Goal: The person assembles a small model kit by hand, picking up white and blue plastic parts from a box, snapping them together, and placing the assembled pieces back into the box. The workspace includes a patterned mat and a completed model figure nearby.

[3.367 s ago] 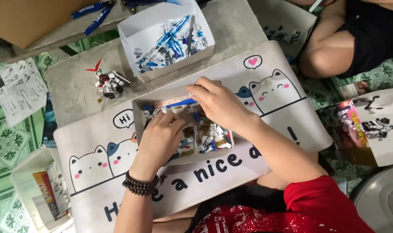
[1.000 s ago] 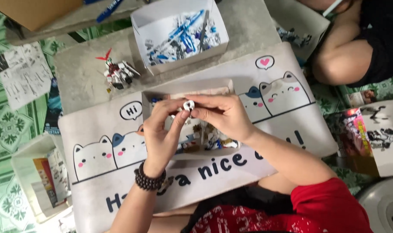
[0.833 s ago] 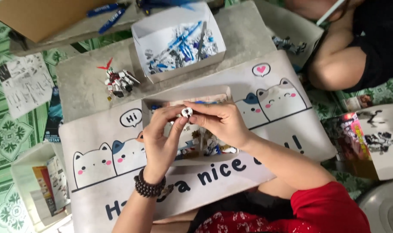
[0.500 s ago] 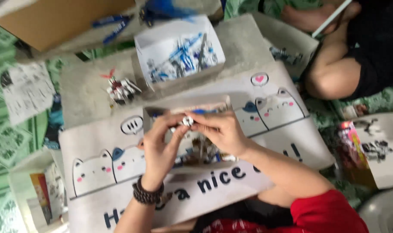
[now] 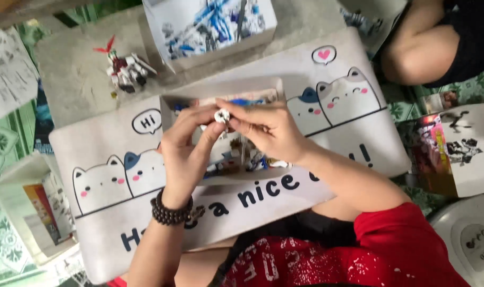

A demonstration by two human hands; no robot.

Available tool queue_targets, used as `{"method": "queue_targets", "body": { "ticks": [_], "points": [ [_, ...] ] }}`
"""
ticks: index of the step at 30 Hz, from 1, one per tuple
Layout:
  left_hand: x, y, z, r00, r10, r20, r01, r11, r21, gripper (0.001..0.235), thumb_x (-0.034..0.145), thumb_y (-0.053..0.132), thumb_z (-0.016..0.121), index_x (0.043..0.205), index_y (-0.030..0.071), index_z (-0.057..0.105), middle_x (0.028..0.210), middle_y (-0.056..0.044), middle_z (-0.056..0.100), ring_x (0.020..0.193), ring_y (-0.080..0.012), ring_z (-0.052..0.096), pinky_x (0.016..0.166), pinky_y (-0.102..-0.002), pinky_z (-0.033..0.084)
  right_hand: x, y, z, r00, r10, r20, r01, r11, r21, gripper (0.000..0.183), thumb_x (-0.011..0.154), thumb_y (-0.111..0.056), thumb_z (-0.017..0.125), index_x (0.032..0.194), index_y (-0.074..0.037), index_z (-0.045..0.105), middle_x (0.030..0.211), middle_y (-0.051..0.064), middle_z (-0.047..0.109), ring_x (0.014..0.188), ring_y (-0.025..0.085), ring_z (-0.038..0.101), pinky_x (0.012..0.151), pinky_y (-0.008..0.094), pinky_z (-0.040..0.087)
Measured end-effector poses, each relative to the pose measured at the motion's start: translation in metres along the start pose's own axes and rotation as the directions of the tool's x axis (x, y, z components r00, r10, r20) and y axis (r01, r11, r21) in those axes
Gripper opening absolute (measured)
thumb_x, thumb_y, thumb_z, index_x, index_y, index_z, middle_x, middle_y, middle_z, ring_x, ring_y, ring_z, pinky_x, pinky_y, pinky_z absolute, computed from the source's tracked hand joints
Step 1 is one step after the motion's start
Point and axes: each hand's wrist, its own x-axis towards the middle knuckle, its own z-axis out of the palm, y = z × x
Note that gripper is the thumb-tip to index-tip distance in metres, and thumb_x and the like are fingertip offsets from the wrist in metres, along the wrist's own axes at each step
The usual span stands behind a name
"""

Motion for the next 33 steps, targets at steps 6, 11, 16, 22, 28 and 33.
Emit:
{"method": "queue_targets", "body": {
  "ticks": [6,11,16,22,28,33],
  "points": [
    [-0.002,0.004,-0.004,1.000,0.005,0.012,-0.005,0.999,0.035,0.012,0.079,0.010,0.072,0.090,0.007,0.072,0.089,-0.008,0.072,0.086,-0.0280,0.068,0.083,-0.039,0.050,0.002,-0.017,-0.002,0.998,0.048,0.038,-0.050,0.996,0.074,0.028,0.089,-0.002,0.059,0.115,-0.011,0.063,0.088,0.017,0.072,0.052,0.010,0.057,0.049,0.022,0.046],
    [-0.003,-0.004,-0.005,1.000,-0.002,0.008,0.002,1.000,0.021,0.013,0.079,0.010,0.072,0.092,0.008,0.072,0.088,-0.007,0.073,0.086,-0.0267,0.068,0.083,-0.038,0.050,0.006,-0.017,-0.007,0.991,0.118,0.064,-0.126,0.984,0.126,0.026,0.084,-0.001,0.065,0.109,-0.006,0.065,0.093,0.018,0.071,0.079,0.018,0.067,0.065,0.029,0.054],
    [-0.002,-0.004,-0.005,0.999,0.036,0.010,-0.036,0.998,0.052,0.013,0.079,0.010,0.072,0.092,0.009,0.073,0.088,-0.006,0.073,0.085,-0.0271,0.069,0.082,-0.038,0.051,0.013,-0.020,-0.011,0.987,0.133,0.093,-0.143,0.984,0.110,0.024,0.082,-0.001,0.066,0.106,-0.004,0.066,0.096,0.017,0.071,0.088,0.022,0.067,0.071,0.033,0.056],
    [-0.003,-0.014,-0.004,0.948,0.317,0.021,-0.307,0.898,0.315,0.014,0.078,0.005,0.074,0.092,0.004,0.072,0.089,-0.010,0.072,0.085,-0.0300,0.067,0.072,-0.035,0.050,0.017,-0.017,-0.015,0.987,-0.077,0.144,0.098,0.984,-0.147,0.023,0.085,0.002,0.062,0.107,-0.006,0.068,0.091,0.016,0.071,0.081,0.026,0.070,0.069,0.033,0.056],
    [-0.004,-0.011,-0.001,0.937,0.348,0.011,-0.339,0.905,0.256,0.013,0.080,0.003,0.071,0.093,0.004,0.071,0.092,-0.008,0.072,0.088,-0.0264,0.067,0.073,-0.032,0.050,0.015,-0.014,-0.013,0.966,-0.231,0.114,0.246,0.958,-0.145,0.023,0.081,0.007,0.064,0.103,0.000,0.068,0.087,0.019,0.071,0.073,0.029,0.070,0.061,0.035,0.057],
    [-0.004,-0.006,0.000,0.957,0.290,-0.004,-0.285,0.943,0.171,0.016,0.081,0.001,0.069,0.097,0.004,0.070,0.093,-0.010,0.072,0.085,-0.0310,0.068,0.072,-0.036,0.054,0.014,-0.012,-0.012,0.958,-0.279,0.072,0.286,0.951,-0.118,0.025,0.080,0.010,0.063,0.102,0.001,0.068,0.087,0.021,0.071,0.072,0.031,0.071,0.059,0.036,0.058]
  ]
}}
